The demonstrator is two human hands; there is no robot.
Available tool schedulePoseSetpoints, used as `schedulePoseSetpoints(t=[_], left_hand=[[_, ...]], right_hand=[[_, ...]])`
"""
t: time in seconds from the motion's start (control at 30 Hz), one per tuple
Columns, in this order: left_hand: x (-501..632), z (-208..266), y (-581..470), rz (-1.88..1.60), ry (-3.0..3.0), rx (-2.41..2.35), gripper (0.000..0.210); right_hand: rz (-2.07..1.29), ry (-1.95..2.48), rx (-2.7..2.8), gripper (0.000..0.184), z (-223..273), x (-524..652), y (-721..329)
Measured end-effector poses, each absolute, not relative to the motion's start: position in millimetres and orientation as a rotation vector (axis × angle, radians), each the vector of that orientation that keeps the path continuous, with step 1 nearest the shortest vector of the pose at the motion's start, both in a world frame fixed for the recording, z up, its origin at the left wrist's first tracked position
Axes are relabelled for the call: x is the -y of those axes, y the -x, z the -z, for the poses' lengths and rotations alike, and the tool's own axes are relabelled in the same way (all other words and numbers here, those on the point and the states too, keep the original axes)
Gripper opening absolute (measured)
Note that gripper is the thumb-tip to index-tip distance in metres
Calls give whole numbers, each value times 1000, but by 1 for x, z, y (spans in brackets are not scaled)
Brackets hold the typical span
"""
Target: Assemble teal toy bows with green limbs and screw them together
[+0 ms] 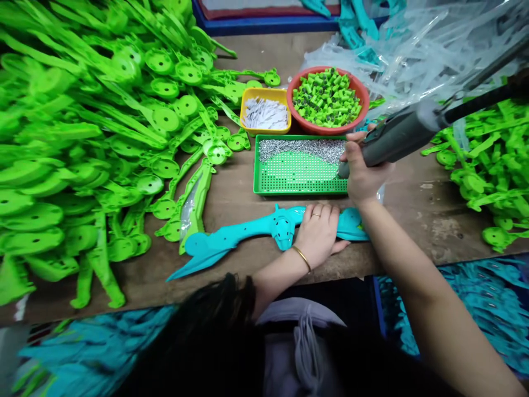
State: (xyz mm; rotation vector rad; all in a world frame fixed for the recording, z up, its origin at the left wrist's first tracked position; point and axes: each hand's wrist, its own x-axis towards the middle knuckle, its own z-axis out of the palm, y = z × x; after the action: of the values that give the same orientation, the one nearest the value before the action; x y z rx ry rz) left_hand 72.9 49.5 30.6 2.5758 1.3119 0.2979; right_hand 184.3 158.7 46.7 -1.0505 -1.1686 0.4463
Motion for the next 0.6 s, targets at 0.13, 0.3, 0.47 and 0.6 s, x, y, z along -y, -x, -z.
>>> schedulePoseSetpoints(t=[0.13, 0.3, 0.47, 0.6], left_hand=[[-44, -35, -82, -285, -2580, -1383, 88], [-44, -27, -86, -303, -2622, -1377, 73], [-46, -23, -84, -318, -2642, -1378, 67], [-46, -25, -85, -323, -2635, -1394, 70]], right_hand=[[-299, 902, 1111, 26, -76, -134, -195], [-413, 954, 1094, 29, -88, -85, -209], [-482, 958, 1151, 32, -72, -66, -213], [-497, 1097, 1210, 38, -57, -67, -215]])
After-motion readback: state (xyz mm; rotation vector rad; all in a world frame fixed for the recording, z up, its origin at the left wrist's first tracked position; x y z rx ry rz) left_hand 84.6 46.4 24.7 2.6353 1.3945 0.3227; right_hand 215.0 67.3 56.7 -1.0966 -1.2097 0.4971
